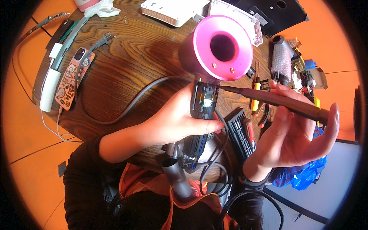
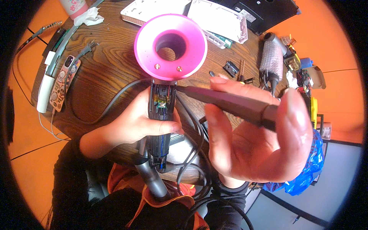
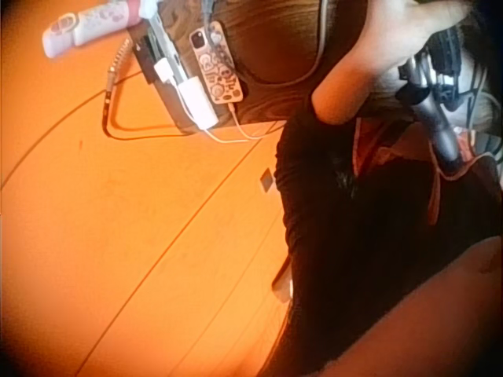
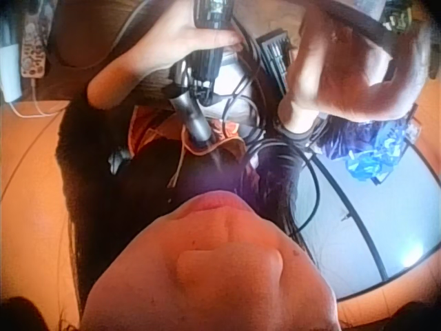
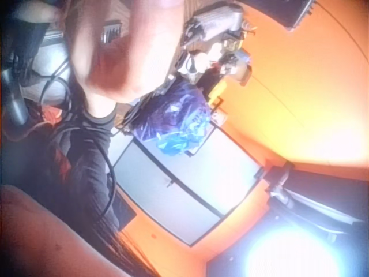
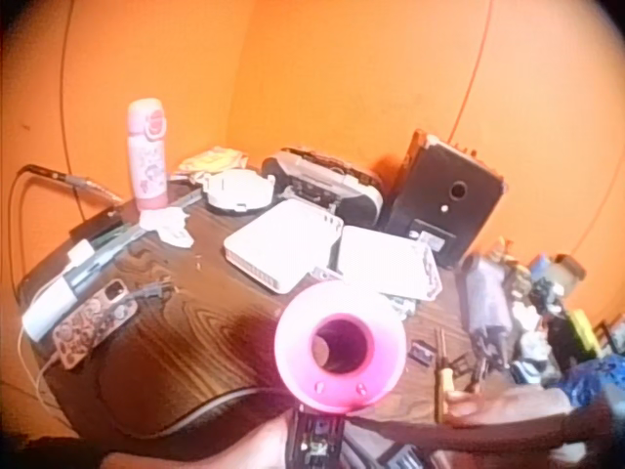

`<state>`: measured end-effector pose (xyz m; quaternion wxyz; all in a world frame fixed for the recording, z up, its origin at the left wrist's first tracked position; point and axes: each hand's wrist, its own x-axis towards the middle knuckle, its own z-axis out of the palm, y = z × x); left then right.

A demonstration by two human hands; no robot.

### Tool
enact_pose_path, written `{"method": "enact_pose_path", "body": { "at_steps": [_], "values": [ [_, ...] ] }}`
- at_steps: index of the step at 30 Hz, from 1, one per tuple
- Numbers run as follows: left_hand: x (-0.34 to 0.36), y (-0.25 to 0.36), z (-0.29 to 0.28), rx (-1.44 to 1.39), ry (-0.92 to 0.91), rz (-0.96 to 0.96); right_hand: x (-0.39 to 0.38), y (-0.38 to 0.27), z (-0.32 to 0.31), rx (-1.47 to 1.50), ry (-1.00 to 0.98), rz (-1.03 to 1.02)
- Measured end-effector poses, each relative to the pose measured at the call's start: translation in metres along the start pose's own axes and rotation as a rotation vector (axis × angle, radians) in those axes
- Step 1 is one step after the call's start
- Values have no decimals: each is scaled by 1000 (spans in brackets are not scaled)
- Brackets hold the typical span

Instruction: The person disassembles a hair dryer by removing the outer casing and then uses a screwdriver to remove screws from the internal housing. They continue to manipulate the internal components and wires while holding the device.

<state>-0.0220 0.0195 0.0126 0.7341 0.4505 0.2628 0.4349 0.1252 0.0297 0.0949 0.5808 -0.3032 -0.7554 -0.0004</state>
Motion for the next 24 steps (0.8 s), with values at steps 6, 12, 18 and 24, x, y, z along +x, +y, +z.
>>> {"method": "enact_pose_path", "body": {
  "at_steps": [6,12,18,24],
  "values": [
    [0,-2,-3,83,1,35,0,-4,2,81,8,83],
    [0,-3,-1,75,31,44,-3,-1,3,314,95,112],
    [0,-1,-1,13,12,-42,-8,-4,2,22,-10,42],
    [-1,-2,0,112,23,13,-3,-4,3,152,-107,186]
  ]
}}
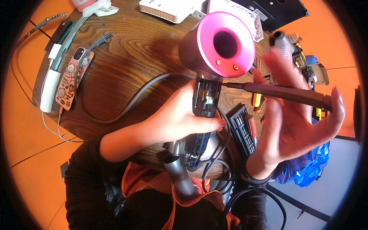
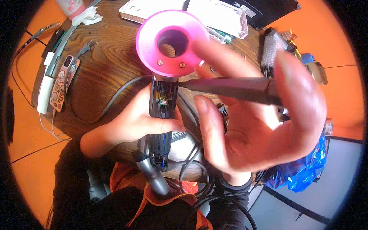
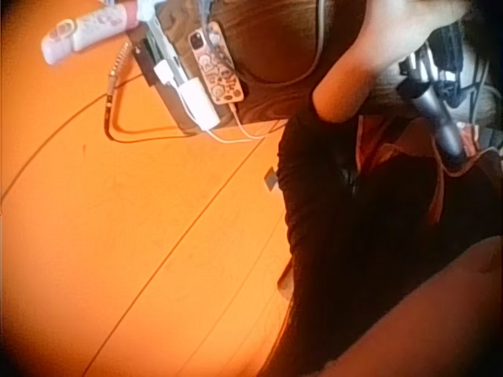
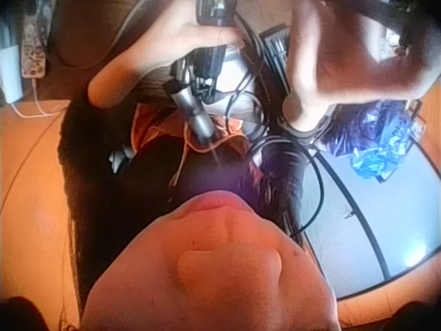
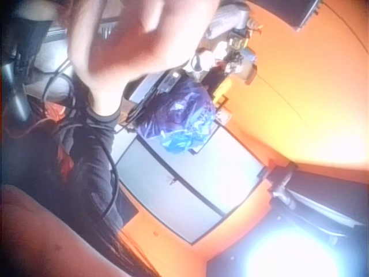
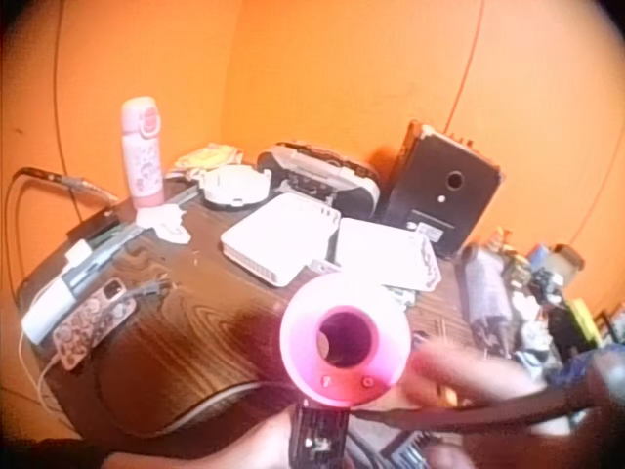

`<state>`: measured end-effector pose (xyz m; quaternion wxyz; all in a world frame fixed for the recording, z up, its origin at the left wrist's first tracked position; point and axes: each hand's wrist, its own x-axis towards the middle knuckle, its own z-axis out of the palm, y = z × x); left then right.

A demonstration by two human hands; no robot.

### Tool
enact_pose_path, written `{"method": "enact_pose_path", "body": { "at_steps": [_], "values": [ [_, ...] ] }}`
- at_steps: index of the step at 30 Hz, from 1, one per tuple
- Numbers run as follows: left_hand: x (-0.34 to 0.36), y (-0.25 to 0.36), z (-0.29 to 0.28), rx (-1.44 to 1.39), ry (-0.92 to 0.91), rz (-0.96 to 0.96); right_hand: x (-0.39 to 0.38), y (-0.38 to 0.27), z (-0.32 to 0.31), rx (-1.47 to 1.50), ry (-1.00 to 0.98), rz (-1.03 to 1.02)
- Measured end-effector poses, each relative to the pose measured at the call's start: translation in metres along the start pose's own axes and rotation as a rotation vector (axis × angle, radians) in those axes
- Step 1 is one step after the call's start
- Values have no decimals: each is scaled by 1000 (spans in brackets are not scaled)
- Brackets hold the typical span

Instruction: The person disassembles a hair dryer by removing the outer casing and then uses a screwdriver to remove screws from the internal housing. They continue to manipulate the internal components and wires while holding the device.

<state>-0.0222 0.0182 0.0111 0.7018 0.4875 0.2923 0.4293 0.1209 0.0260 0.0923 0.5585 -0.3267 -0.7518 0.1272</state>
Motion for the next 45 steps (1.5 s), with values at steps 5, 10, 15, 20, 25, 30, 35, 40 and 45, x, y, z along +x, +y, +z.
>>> {"method": "enact_pose_path", "body": {
  "at_steps": [5,10,15,20,25,30,35,40,45],
  "values": [
    [0,-3,0,-86,-9,-77,9,13,-7,-88,-258,-211],
    [3,-5,0,-54,5,-54,5,17,-8,-51,-220,-166],
    [2,-4,-1,-130,-28,-44,4,15,-4,-34,-199,-149],
    [1,-1,0,-138,-33,-57,6,17,-5,-44,-218,-146],
    [0,0,-1,-115,-54,-70,5,20,-6,-55,-260,-159],
    [1,-3,2,-197,-27,-88,5,19,-4,-17,-188,-140],
    [2,-5,0,-147,-47,-59,7,17,-6,-7,-159,-119],
    [0,-5,-1,-207,-27,-107,8,17,-12,-19,-175,-107],
    [2,-5,0,-193,-40,-74,6,16,-12,-9,-170,-91]
  ]
}}
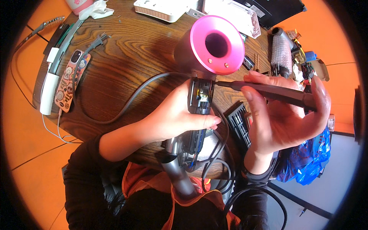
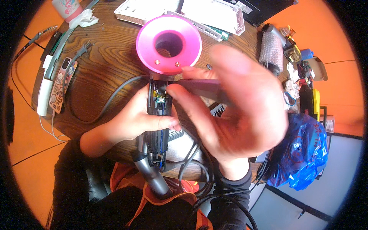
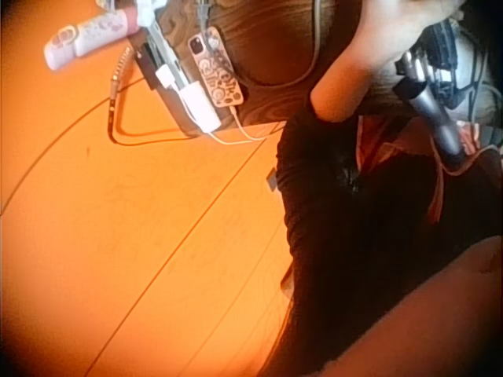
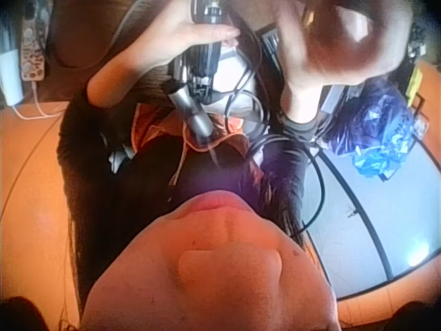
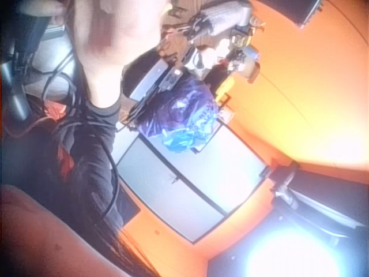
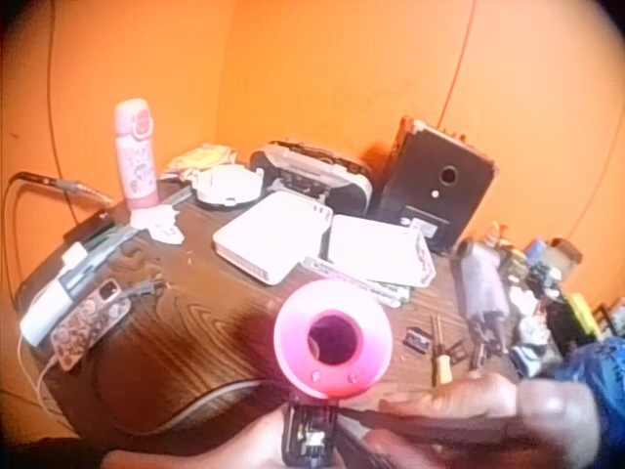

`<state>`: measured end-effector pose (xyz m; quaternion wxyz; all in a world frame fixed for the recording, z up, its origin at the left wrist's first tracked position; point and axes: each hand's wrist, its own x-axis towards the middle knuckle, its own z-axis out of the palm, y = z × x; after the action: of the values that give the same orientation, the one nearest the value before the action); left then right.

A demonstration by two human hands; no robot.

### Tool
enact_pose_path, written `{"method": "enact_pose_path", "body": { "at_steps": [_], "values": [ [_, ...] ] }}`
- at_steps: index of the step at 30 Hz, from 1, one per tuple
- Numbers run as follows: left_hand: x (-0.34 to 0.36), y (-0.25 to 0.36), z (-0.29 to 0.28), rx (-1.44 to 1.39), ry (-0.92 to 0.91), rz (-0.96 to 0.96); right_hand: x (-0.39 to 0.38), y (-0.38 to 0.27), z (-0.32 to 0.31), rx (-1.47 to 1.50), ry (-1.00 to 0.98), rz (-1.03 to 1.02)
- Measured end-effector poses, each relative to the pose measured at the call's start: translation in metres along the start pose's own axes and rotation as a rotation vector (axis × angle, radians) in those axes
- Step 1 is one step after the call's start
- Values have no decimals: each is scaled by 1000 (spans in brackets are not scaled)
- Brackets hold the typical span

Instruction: The person disassembles a hair dryer by removing the outer casing and then uses a screwdriver to remove screws from the internal housing. They continue to manipulate the internal components and wires while holding the device.

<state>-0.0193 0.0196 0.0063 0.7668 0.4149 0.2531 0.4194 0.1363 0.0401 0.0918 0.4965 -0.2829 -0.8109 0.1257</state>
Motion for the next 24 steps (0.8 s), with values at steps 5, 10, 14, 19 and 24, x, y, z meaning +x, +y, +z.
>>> {"method": "enact_pose_path", "body": {
  "at_steps": [5,10,14,19,24],
  "values": [
    [1,1,-2,95,-23,17,0,1,4,135,-55,-20],
    [-2,1,0,65,11,11,1,2,7,70,23,4],
    [-1,2,1,20,23,-23,2,4,7,66,15,-1],
    [-1,4,0,67,4,-21,2,5,5,61,0,0],
    [0,-2,1,-6,4,5,-2,5,4,57,-4,1]
  ]
}}
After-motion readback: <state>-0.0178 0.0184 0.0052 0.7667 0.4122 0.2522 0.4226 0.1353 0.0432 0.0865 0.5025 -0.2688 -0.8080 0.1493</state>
